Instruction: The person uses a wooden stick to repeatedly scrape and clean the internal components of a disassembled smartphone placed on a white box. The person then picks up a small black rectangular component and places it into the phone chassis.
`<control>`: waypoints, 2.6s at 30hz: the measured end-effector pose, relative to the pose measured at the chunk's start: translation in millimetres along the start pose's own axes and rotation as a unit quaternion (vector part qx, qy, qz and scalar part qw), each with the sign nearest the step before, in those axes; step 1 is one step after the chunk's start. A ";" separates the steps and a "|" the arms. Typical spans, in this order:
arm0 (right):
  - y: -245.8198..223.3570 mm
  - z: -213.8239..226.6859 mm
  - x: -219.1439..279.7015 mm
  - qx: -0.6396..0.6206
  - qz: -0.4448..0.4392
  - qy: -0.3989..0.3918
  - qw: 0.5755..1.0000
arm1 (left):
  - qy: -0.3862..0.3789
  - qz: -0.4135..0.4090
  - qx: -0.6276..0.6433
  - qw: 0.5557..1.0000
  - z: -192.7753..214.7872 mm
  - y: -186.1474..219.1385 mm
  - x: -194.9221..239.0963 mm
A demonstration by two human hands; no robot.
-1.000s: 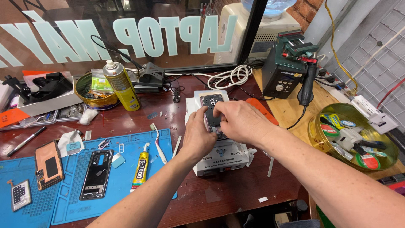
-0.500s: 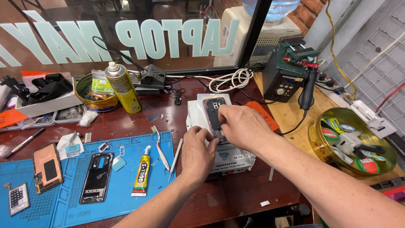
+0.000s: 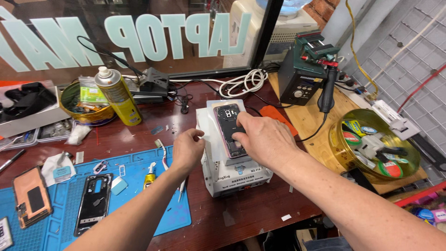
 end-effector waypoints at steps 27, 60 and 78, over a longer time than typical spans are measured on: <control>23.8 -9.6 3.3 -0.231 -0.062 -0.060 0.969 | -0.009 -0.140 -0.097 0.985 -5.1 28.4 5.2; 15.8 -5.7 18.4 -0.259 -0.025 -0.005 0.965 | -0.142 0.016 0.039 0.989 -29.0 -0.4 -36.3; 12.9 24.8 -16.2 -0.634 -0.052 0.131 0.761 | -0.291 0.124 0.593 0.741 27.9 73.3 33.4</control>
Point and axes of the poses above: each hand's wrist, its own x-axis away from the middle knuckle, its own z-axis out of the back of the hand, y = z × x, the point moved 6 cm from there along -x, towards the middle knuckle, and after that the axes turned 3 degrees about y, right-handed, at the moved point
